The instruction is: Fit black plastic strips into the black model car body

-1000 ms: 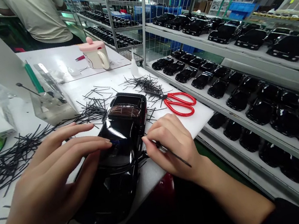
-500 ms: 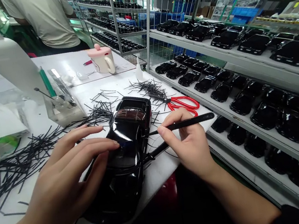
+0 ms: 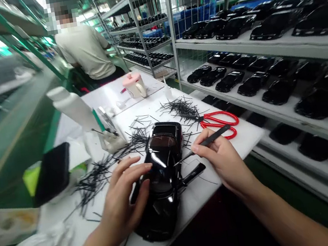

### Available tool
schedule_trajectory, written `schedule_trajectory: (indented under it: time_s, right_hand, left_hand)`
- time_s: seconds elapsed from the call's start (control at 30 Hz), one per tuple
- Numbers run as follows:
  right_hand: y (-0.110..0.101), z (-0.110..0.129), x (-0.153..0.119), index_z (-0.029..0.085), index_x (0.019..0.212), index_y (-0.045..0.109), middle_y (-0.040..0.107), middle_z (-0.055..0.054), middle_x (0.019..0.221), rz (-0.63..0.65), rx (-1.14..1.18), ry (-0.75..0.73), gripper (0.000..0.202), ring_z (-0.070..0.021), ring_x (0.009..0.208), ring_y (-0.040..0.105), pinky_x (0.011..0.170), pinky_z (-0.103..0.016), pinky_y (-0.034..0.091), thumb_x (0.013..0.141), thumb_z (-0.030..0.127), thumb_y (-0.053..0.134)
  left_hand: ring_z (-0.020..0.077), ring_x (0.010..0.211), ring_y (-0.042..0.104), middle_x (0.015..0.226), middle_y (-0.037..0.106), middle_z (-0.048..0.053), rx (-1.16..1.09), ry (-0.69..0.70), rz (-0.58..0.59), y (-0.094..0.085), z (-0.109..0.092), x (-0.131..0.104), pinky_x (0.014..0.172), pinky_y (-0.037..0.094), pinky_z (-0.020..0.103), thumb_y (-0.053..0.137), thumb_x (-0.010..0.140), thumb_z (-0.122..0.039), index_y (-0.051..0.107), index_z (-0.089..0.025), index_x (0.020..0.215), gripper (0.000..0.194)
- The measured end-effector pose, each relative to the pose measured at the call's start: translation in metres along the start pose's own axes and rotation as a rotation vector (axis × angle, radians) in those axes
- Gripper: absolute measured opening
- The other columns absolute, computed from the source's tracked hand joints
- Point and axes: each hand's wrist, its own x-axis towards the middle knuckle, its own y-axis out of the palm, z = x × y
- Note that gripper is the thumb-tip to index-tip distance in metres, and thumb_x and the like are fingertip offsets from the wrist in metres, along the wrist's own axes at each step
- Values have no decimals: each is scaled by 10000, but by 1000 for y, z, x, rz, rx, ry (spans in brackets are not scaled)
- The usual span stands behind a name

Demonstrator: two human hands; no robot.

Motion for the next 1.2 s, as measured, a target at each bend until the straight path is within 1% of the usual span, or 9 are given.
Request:
schedule_trajectory:
  time_s: [0.13, 0.23, 0.37, 0.57, 0.7, 0.8, 0.93, 1.03, 1.2]
  right_hand:
    - [3, 2, -1, 213, 771, 586, 566, 19, 750, 54, 67, 26, 249, -143, 708, 524, 642, -242, 446, 749, 338, 800]
    - [2, 5, 1, 220, 786, 599, 568, 12, 781, 130, 40, 7, 214, -150, 723, 535, 648, -251, 458, 783, 341, 776]
    - [-3, 6, 4, 225, 794, 594, 561, 8, 782, 150, 37, -41, 189, -161, 726, 542, 658, -269, 469, 830, 356, 725]
    - [-15, 13, 13, 217, 790, 577, 541, 13, 754, 172, 95, -16, 223, -157, 708, 521, 663, -272, 460, 819, 379, 727]
    - [-41, 26, 36, 226, 797, 556, 546, 11, 778, 103, 106, -22, 257, -153, 720, 516, 671, -267, 456, 806, 401, 744]
    - [-66, 36, 62, 227, 769, 549, 545, 0, 758, 213, -158, -95, 273, -164, 678, 517, 638, -285, 466, 846, 451, 686]
    - [-75, 38, 86, 242, 789, 559, 605, -23, 756, 609, -838, -90, 289, -211, 688, 572, 623, -320, 475, 935, 487, 511]
    - [-61, 32, 95, 238, 808, 591, 673, -62, 792, 778, -1310, -92, 194, -268, 716, 635, 626, -352, 465, 908, 391, 526]
    - [-23, 35, 115, 215, 762, 580, 676, -109, 759, 772, -1462, -132, 187, -332, 745, 656, 638, -372, 425, 896, 339, 539]
  left_hand:
    - [276, 1245, 539, 1143, 678, 117, 13, -94, 15, -5, -10, 10, 1001, 514, 491, 558, 864, -53, 475, -200, 1291, 459]
    - [280, 1269, 533, 1175, 665, 129, 41, -157, 112, -3, -19, 28, 1009, 512, 495, 551, 887, -107, 490, -207, 1286, 416]
    - [249, 1183, 588, 955, 722, 64, -9, -138, 238, 5, -26, 55, 1023, 505, 467, 559, 891, -120, 537, -220, 1225, 349]
    - [194, 972, 622, 917, 692, 56, -94, -139, 285, 9, -28, 76, 894, 545, 351, 540, 900, -102, 635, -206, 948, 150]
    - [194, 942, 635, 915, 701, 48, -216, -295, 235, 5, -25, 75, 881, 542, 360, 581, 895, -122, 635, -211, 946, 116]
    - [200, 899, 674, 890, 718, 45, -303, -458, 170, 4, -24, 64, 851, 555, 368, 608, 893, -163, 617, -220, 1075, 191]
    - [200, 886, 706, 876, 742, 27, -391, -521, 80, 10, -25, 51, 869, 558, 367, 609, 896, -176, 578, -237, 1168, 281]
    - [194, 889, 709, 872, 743, 18, -403, -495, 46, 14, -28, 48, 852, 565, 344, 590, 910, -187, 560, -246, 1179, 276]
    - [184, 877, 692, 918, 734, 37, -335, -372, 65, 10, -29, 48, 826, 569, 329, 489, 914, -114, 544, -245, 1197, 317]
